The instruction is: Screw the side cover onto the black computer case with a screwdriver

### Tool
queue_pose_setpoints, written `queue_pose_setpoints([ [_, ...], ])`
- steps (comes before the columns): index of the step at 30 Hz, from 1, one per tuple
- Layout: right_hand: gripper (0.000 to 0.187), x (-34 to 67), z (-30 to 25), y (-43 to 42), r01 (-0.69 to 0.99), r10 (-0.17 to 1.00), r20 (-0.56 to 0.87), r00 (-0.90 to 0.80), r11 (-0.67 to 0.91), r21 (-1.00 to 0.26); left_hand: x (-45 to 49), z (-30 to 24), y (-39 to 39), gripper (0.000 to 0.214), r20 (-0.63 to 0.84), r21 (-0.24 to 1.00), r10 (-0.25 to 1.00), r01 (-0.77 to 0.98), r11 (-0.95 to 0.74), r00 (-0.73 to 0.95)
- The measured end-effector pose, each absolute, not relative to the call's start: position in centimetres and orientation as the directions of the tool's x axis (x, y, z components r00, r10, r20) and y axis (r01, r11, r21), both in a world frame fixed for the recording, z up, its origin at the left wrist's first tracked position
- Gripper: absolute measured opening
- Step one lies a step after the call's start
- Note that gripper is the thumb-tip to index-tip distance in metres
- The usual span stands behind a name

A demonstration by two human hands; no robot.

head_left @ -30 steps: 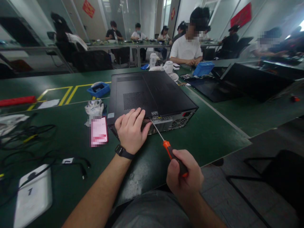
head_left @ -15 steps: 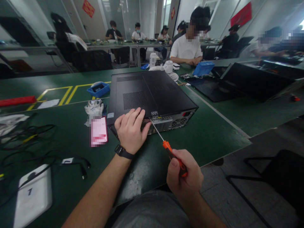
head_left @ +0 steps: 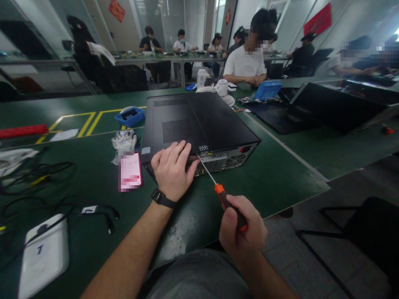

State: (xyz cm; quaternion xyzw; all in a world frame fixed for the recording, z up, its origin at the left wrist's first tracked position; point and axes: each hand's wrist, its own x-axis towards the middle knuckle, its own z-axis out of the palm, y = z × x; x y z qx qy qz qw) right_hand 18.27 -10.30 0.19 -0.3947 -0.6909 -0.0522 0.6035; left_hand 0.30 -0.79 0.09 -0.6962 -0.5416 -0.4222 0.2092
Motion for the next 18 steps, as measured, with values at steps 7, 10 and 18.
queue_pose_setpoints([
  [7,0.041,18.31,0.52,-9.98,0.568,0.460,0.888,-0.006,0.732,-0.376,0.34,0.12,-0.79,0.046,0.800,0.196,0.599,0.924,-0.329,0.044],
  [10,0.043,18.24,0.60,-9.93,0.574,0.447,0.894,-0.004,0.733,-0.364,0.35,0.21,-0.84,0.045,0.805,0.176,0.590,0.930,-0.324,0.053],
  [18,0.033,18.56,0.01,-10.09,0.609,0.471,0.881,0.043,0.687,-0.397,0.32,0.14,-0.85,0.045,0.811,0.170,0.582,0.930,-0.327,0.057],
])
